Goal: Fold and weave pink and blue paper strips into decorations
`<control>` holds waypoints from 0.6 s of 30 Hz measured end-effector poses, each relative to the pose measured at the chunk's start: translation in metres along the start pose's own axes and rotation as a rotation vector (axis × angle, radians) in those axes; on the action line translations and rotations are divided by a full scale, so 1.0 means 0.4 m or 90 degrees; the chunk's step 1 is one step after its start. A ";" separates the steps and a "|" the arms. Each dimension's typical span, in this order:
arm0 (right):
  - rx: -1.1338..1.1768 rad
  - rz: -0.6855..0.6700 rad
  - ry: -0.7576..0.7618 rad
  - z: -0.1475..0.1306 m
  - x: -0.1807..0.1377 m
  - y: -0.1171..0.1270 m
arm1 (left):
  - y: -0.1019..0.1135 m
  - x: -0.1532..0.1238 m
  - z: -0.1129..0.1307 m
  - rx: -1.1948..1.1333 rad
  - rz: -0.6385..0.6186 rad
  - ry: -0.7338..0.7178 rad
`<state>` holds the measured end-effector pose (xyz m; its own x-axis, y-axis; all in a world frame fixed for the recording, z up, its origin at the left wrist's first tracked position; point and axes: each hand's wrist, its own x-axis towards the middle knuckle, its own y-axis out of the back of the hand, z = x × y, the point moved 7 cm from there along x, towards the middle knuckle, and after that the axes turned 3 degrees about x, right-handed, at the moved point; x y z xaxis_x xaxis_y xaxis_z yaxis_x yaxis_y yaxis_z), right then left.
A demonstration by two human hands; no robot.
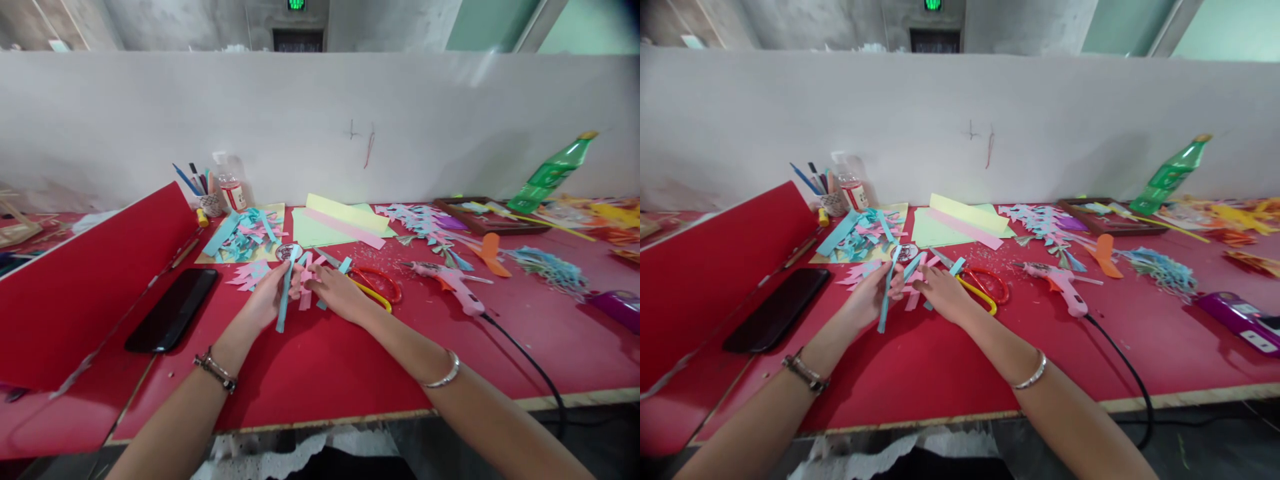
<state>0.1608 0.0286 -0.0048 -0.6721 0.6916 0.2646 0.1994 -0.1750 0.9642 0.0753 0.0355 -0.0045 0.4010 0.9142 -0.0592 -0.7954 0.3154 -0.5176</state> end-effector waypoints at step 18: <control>0.124 0.038 -0.107 -0.007 -0.014 0.022 | 0.050 -0.007 0.007 0.093 0.164 -0.014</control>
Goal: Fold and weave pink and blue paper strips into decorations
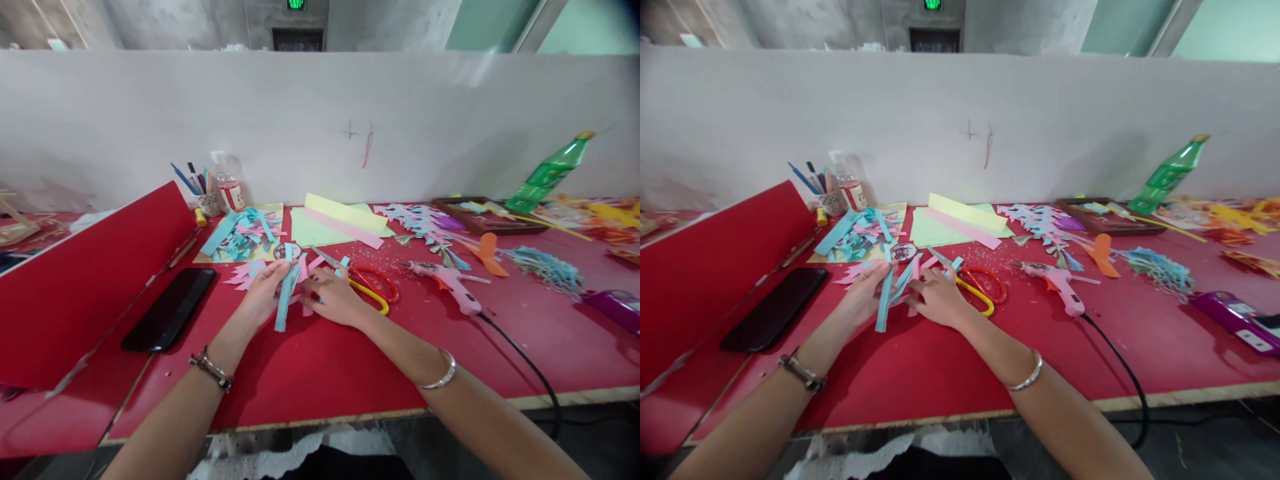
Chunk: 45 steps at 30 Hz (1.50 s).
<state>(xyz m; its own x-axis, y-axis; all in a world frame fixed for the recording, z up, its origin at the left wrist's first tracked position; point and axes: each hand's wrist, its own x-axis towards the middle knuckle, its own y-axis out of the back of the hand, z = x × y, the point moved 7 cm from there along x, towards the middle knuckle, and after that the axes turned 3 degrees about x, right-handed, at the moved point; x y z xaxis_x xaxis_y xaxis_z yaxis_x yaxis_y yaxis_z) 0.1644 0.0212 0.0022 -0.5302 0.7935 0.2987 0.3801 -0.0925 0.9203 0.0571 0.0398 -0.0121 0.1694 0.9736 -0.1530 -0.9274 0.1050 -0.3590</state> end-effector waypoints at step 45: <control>0.780 0.349 -0.289 0.179 -0.028 0.050 | 0.013 0.013 0.026 0.048 -0.047 -0.088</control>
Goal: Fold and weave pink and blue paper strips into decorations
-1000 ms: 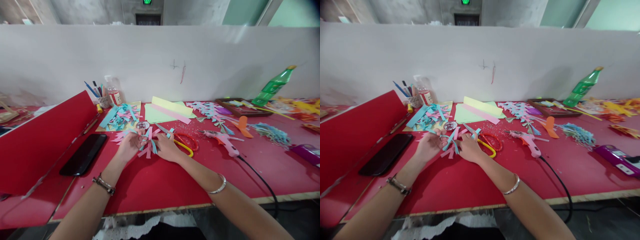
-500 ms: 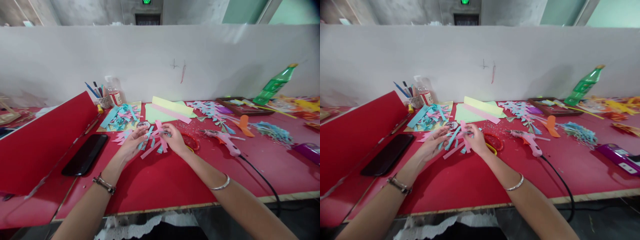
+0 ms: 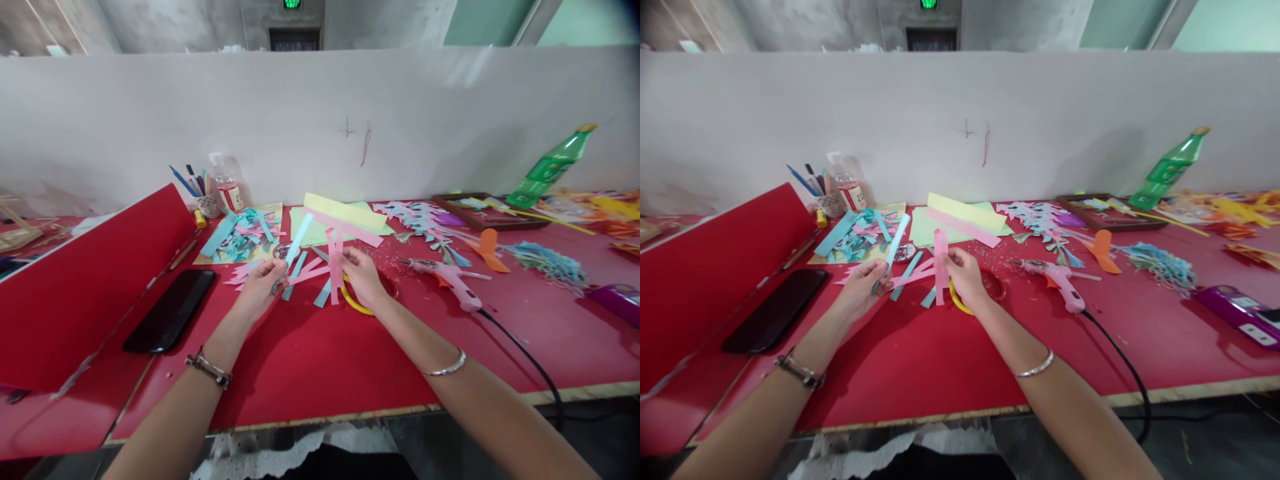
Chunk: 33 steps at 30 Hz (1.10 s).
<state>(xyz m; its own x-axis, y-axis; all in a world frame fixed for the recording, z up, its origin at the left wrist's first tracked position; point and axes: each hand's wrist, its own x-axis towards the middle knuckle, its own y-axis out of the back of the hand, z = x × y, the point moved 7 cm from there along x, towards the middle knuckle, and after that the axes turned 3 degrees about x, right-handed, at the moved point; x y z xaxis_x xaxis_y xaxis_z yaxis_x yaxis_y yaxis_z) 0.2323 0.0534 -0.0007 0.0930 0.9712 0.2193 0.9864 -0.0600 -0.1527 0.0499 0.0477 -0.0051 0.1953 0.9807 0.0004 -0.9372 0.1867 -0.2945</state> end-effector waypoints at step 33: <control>-0.111 -0.143 0.031 -0.070 0.005 0.005 | 0.003 0.012 0.033 0.481 -0.015 -0.132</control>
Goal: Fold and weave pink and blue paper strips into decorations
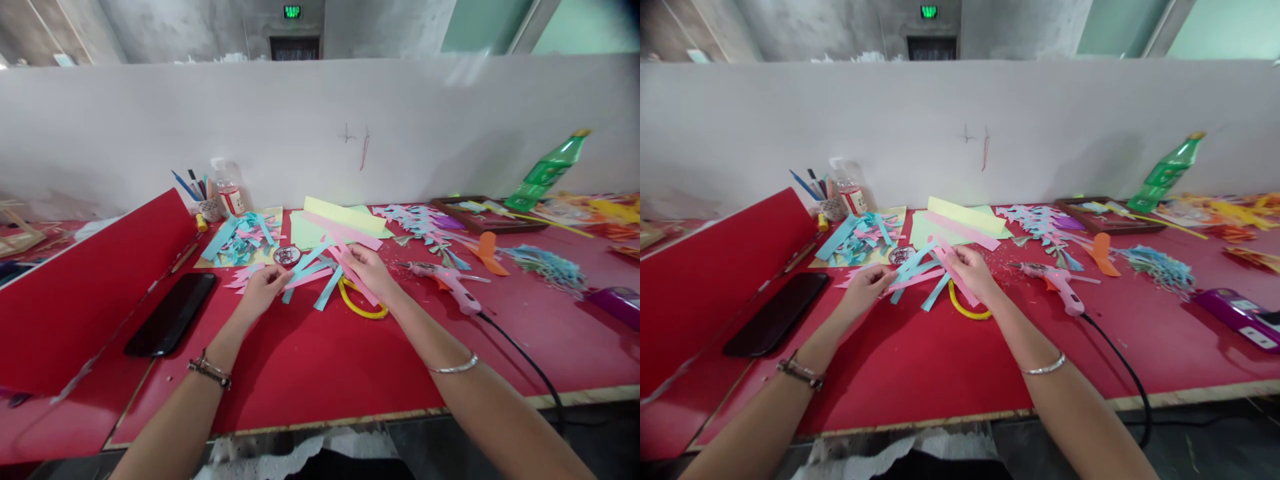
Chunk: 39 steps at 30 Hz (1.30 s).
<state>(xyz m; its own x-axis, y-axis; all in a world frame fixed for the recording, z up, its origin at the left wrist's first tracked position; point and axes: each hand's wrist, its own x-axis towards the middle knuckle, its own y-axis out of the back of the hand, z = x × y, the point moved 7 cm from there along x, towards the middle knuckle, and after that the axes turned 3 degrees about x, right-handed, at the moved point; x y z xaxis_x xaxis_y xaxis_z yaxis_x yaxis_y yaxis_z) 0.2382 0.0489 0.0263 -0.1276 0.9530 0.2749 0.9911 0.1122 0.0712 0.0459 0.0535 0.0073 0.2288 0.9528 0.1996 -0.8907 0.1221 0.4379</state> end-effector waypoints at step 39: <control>0.315 -0.065 -0.163 0.061 -0.044 -0.140 | -0.047 -0.022 0.017 -0.120 0.054 0.011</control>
<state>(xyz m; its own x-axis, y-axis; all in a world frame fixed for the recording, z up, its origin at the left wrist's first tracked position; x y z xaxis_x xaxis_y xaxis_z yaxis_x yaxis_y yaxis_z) 0.1857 0.0327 -0.0060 -0.2723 0.9612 0.0448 0.8813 0.2678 -0.3894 0.0634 0.0408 0.0034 0.1445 0.9662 0.2133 -0.9647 0.0897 0.2476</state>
